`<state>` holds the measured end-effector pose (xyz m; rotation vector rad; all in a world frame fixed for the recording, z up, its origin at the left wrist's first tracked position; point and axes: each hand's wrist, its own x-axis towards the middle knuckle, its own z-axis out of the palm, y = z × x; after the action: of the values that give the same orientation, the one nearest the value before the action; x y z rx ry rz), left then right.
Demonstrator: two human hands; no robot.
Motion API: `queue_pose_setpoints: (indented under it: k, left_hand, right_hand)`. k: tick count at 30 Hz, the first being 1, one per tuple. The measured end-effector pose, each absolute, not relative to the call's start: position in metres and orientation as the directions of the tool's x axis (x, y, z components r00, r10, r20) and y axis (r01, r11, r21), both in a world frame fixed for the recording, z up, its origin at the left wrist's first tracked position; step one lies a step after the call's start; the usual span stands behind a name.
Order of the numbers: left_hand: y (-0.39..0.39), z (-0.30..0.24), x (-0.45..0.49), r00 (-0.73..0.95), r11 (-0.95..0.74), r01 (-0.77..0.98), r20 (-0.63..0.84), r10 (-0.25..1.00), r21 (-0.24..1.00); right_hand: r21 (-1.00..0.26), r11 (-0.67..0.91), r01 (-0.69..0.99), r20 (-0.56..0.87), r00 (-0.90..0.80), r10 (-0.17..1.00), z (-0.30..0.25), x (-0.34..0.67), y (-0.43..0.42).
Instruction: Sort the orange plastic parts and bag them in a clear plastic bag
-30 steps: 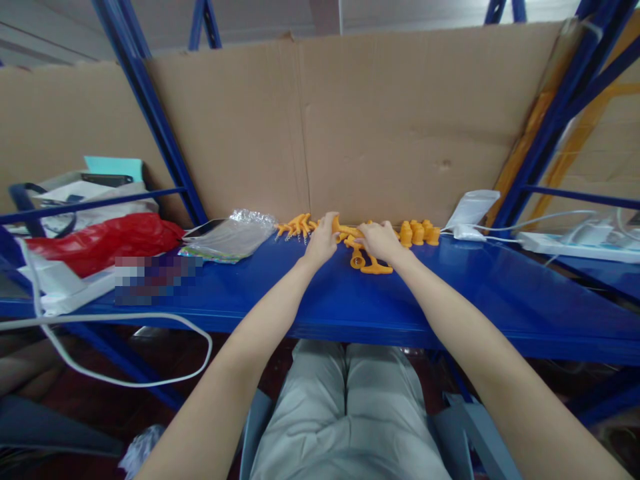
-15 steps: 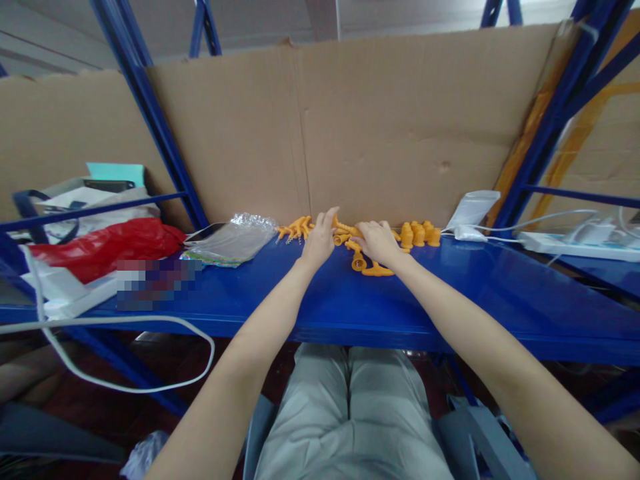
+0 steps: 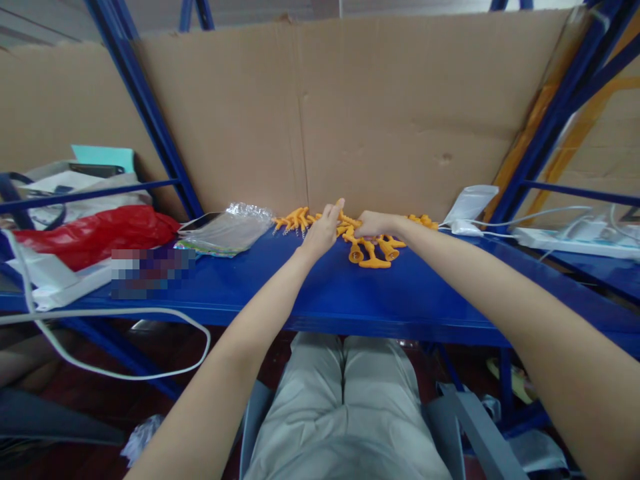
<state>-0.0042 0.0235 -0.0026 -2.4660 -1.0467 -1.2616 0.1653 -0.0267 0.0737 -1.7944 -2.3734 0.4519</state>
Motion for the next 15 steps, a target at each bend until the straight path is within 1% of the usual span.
queue_pose_setpoints:
  k: [3,7,11,13,15]
  left_hand:
    - [0.032,-0.006,-0.009,0.386,-0.749,0.645,0.782,0.49,0.151]
    - [0.039,-0.011,-0.014,0.334,-0.75,0.632,0.803,0.493,0.197]
    - [0.041,-0.012,-0.017,0.277,-0.737,0.622,0.805,0.524,0.265]
    - [0.043,-0.012,-0.018,0.256,-0.728,0.618,0.8,0.543,0.296]
    - [0.045,-0.013,-0.019,0.241,-0.725,0.613,0.8,0.55,0.314]
  right_hand:
    - [-0.198,0.251,0.947,-0.018,-0.26,0.965,0.074,0.157,-0.023]
    - [-0.015,0.228,0.974,0.039,-0.227,0.973,0.073,0.146,-0.016]
    - [0.13,0.229,0.965,0.199,-0.252,0.947,0.069,0.138,-0.01]
    - [0.183,0.222,0.958,0.282,-0.267,0.921,0.065,0.136,-0.009]
    - [0.225,0.216,0.95,0.327,-0.283,0.902,0.062,0.134,-0.011]
